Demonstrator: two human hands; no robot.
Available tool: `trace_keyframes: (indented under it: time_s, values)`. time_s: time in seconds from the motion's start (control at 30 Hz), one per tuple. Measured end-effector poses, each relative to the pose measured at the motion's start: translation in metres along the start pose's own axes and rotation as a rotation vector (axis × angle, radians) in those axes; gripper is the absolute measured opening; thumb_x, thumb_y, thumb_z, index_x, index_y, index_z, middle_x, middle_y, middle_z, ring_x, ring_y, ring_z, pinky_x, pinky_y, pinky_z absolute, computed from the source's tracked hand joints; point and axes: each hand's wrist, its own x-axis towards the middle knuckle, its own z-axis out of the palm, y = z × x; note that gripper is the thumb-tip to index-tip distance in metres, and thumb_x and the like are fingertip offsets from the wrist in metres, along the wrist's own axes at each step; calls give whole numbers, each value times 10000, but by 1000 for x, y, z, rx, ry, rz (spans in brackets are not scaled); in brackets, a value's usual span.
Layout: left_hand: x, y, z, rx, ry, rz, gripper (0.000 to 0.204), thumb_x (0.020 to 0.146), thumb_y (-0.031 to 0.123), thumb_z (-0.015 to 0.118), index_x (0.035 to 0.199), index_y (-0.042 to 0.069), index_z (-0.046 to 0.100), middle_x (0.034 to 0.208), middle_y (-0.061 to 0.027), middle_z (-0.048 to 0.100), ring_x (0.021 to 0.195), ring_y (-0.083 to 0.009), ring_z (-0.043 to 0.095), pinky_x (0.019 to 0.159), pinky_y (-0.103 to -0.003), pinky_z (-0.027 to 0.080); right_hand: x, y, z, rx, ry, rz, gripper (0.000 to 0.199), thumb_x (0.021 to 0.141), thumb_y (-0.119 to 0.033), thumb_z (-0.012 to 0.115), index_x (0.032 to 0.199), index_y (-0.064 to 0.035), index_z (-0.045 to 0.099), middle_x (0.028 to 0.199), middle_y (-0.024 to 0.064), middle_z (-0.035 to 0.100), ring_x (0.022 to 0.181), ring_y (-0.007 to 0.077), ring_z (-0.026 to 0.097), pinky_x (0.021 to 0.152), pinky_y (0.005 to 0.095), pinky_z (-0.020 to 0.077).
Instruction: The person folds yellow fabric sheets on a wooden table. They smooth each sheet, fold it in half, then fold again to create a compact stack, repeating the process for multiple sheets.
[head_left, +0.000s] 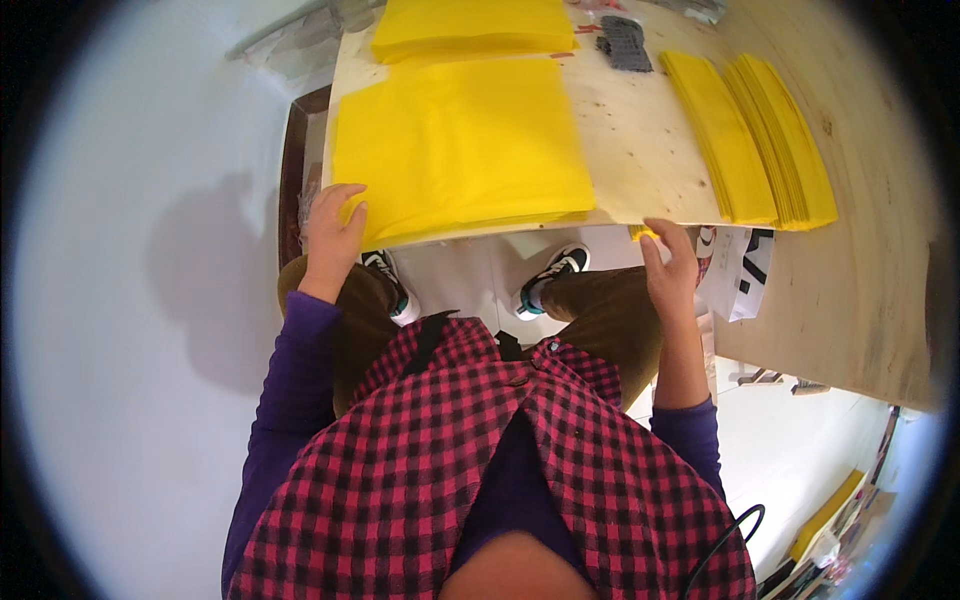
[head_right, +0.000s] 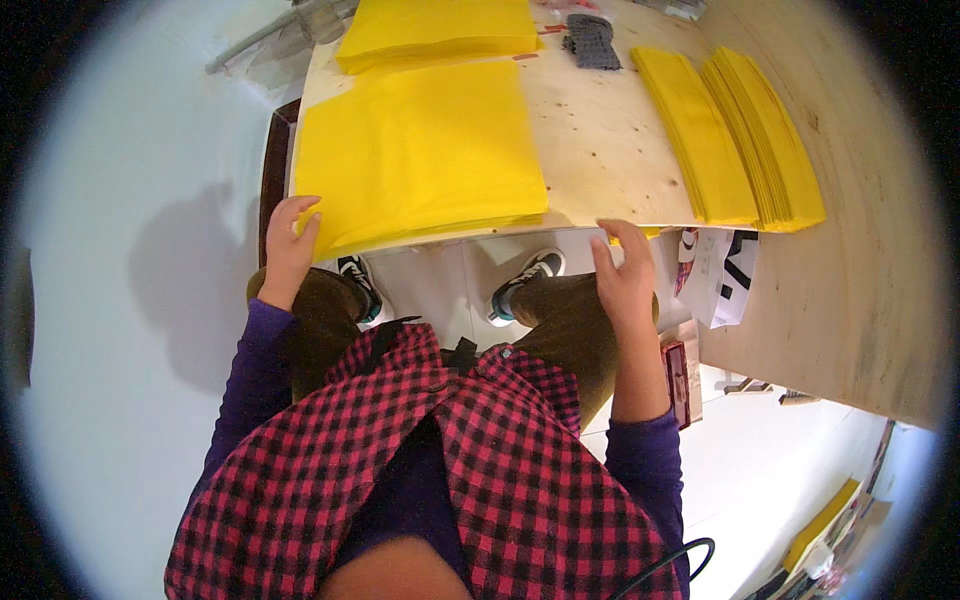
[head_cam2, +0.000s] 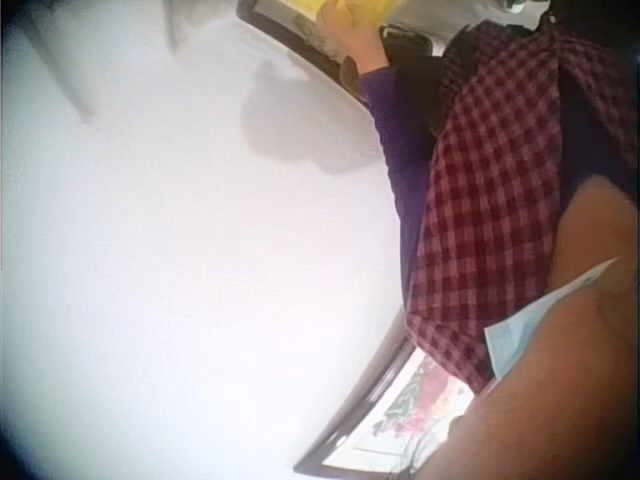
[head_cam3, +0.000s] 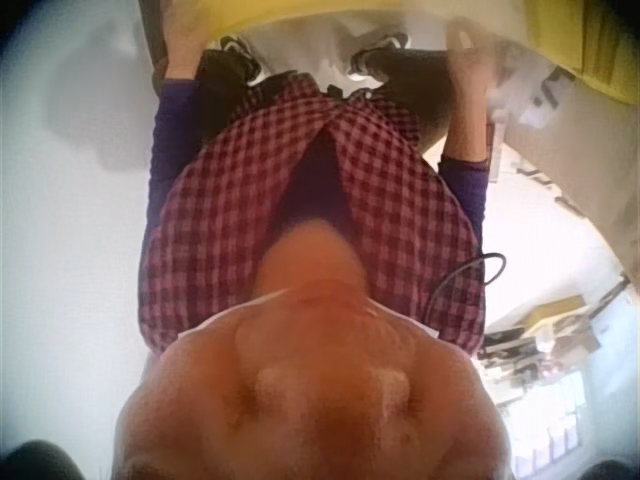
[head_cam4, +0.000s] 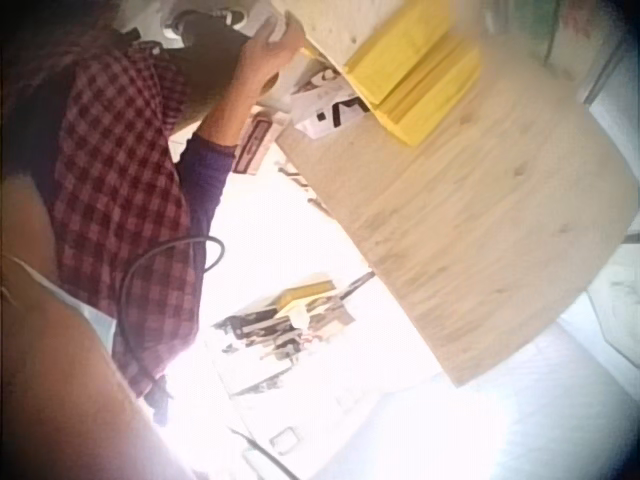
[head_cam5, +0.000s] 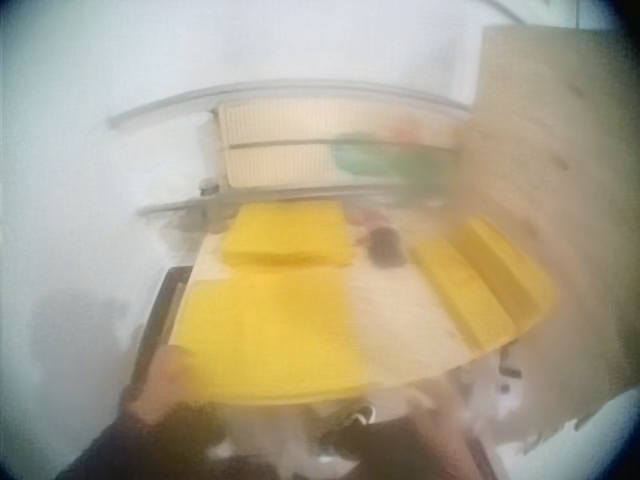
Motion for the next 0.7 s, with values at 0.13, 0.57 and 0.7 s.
trace_keyframes:
  time_s: [0.13, 0.57, 0.7]
  values:
    - [4, 4, 4, -52, -101, 4, 179, 811, 67, 627, 986, 28, 632, 1002, -158, 614, 990, -339, 561, 875, -386, 450, 41, -38, 34, 166, -160, -70, 190, 831, -84, 638, 1007, -12, 644, 1006, 154, 631, 976, 303, 594, 877, 372, 459]
    - [53, -36, 12, 126, -195, -52, 185, 863, 106, 580, 1022, 23, 624, 1046, -156, 605, 1027, -336, 558, 912, -406, 441, 148, -38, 138, -268, -399, -227, 235, 841, -169, 608, 989, 3, 668, 1037, 217, 632, 958, 378, 592, 886, 419, 464]
    - [52, -36, 2, 112, -143, 17, 202, 849, 119, 589, 1019, 21, 634, 1051, -155, 613, 1021, -334, 562, 900, -416, 448, 146, -46, 130, -257, -311, -203, 243, 841, -168, 610, 1007, 2, 664, 1048, 212, 631, 997, 376, 582, 910, 413, 457]
